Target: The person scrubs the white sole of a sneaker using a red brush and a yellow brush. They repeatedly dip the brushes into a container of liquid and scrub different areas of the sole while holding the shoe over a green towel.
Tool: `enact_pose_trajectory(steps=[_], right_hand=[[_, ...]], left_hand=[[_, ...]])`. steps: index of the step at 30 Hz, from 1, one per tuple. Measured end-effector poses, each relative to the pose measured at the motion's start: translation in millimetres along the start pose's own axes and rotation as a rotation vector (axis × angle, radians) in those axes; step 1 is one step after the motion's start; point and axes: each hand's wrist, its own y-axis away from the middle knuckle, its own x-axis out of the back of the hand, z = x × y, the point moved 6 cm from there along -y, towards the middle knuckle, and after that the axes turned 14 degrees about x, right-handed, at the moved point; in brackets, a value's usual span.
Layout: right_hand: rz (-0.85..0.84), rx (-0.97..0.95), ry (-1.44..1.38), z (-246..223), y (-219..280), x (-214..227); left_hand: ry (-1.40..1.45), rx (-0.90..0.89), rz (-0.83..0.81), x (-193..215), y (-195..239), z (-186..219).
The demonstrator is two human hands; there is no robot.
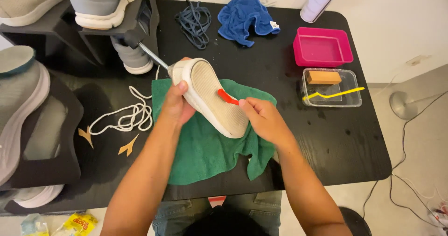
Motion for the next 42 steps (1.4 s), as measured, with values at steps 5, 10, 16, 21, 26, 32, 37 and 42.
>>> enact_pose_trajectory(steps=[5,10,16,21,26,32,37,42], right_hand=[[-0.041,0.041,0.063,-16,-11,4],[-0.053,-0.029,0.215,-24,-18,-6],[-0.060,-0.043,0.337,-19,-31,-1],[-0.024,-0.011,0.633,-9,-50,8],[0.025,0.008,0.590,-18,-52,-16],[-0.083,-0.123,0.559,-28,-52,-37],[-0.179,-0.297,0.584,-27,-34,-13],[-0.128,-0.189,0.637,-36,-43,-39]], left_hand=[[-0.005,0.050,-0.069,-17,31,32],[0.418,0.003,0.512,-56,48,41],[0.743,-0.085,0.544,-18,16,5],[0.613,-0.033,0.412,-23,9,-8],[0.531,-0.010,0.470,-4,-2,-22],[0.576,0.054,0.540,-5,1,-20],[0.589,0.030,0.525,6,-8,-22],[0.519,-0.019,0.561,8,-5,-24]])
